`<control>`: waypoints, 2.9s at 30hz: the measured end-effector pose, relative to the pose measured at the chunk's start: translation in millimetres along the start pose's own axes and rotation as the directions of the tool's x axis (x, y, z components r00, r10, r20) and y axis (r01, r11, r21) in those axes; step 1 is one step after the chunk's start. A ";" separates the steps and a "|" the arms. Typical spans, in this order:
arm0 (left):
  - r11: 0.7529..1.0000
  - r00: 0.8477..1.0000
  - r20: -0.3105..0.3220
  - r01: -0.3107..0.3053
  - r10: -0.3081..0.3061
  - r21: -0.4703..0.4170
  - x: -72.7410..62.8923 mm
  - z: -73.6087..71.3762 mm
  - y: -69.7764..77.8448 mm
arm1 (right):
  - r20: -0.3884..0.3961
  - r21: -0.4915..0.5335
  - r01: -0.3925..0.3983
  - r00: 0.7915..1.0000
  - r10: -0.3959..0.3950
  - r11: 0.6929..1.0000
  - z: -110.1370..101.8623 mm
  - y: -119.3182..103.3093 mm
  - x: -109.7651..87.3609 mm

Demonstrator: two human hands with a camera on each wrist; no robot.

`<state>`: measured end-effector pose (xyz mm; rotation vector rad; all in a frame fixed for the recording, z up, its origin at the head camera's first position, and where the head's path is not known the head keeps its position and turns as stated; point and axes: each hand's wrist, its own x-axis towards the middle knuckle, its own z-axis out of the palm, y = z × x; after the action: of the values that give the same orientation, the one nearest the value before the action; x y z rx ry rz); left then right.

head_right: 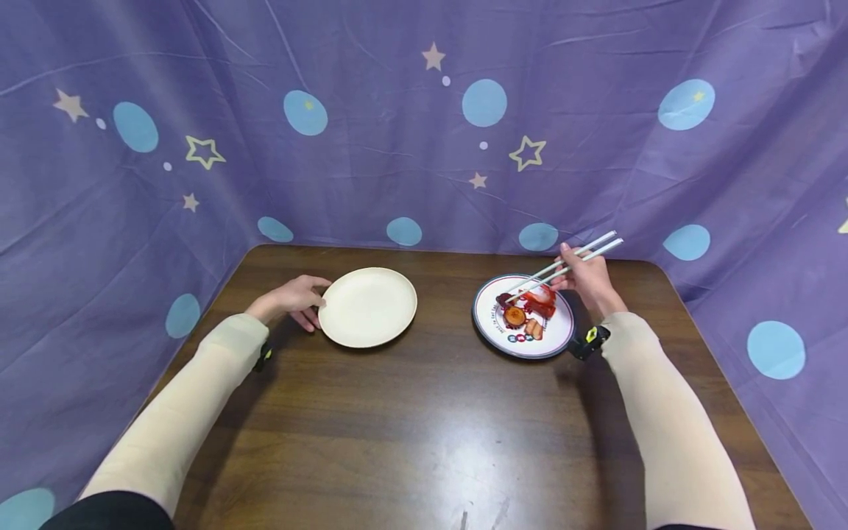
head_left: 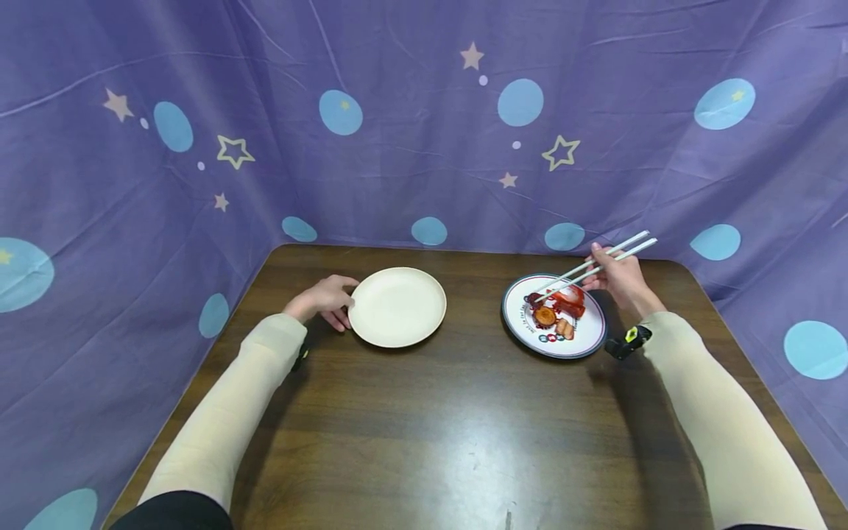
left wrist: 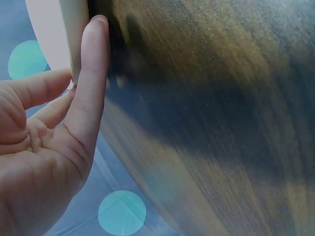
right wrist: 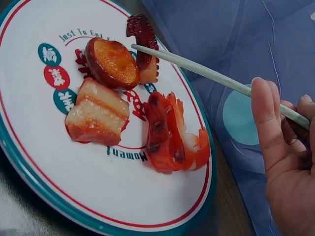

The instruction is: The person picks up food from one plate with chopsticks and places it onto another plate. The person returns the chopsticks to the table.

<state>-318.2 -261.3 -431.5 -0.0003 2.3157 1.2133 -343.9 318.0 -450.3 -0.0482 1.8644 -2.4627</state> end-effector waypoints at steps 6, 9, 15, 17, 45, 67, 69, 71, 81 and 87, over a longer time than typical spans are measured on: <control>1.000 1.000 -0.008 0.011 -0.011 0.007 -0.9 0.5 0.5 | 0.014 -0.022 0.000 1.000 0.001 1.000 3.0 1.1 -1.1; 1.000 1.000 -0.010 0.004 -0.004 0.010 -0.6 0.2 1.7 | 0.030 -0.025 0.002 1.000 -0.001 1.000 5.3 2.1 -0.1; 1.000 1.000 -0.009 0.002 -0.002 0.007 0.6 0.6 1.7 | 0.046 -0.051 0.005 0.999 -0.003 0.999 9.4 2.7 2.2; 1.000 1.000 -0.005 0.005 -0.005 0.001 0.9 1.4 1.2 | 0.044 -0.070 0.009 0.999 -0.006 0.997 10.3 2.6 2.2; 1.000 1.000 0.001 -0.001 0.001 -0.008 1.0 1.4 -0.4 | -0.008 0.051 -0.014 1.000 0.015 0.999 8.8 0.9 2.3; 1.000 1.000 0.010 -0.017 0.017 0.003 -2.1 -0.1 0.0 | 0.074 0.101 -0.073 0.995 0.066 0.992 28.3 -15.3 8.3; 1.000 1.000 0.009 -0.019 0.019 0.003 -2.1 -0.2 -0.7 | 0.079 0.101 -0.068 0.995 0.060 0.992 34.1 -15.6 9.0; 1.000 1.000 0.011 -0.018 0.018 0.004 -2.0 -0.2 -1.8 | 0.090 0.103 -0.070 0.994 0.061 0.992 39.7 -16.0 9.6; 1.000 1.000 0.016 -0.016 0.016 -0.019 -1.2 0.6 -3.4 | 0.094 0.098 -0.081 0.993 0.072 0.992 56.2 -17.1 12.3; 1.000 1.000 0.018 -0.015 0.015 -0.003 -1.7 0.8 -2.6 | 0.111 0.090 -0.079 0.991 0.068 0.993 60.9 -14.0 16.3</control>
<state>-315.7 -262.7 -433.1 0.0263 2.3024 1.2193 -357.1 262.3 -420.4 -0.1040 1.6758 -2.4426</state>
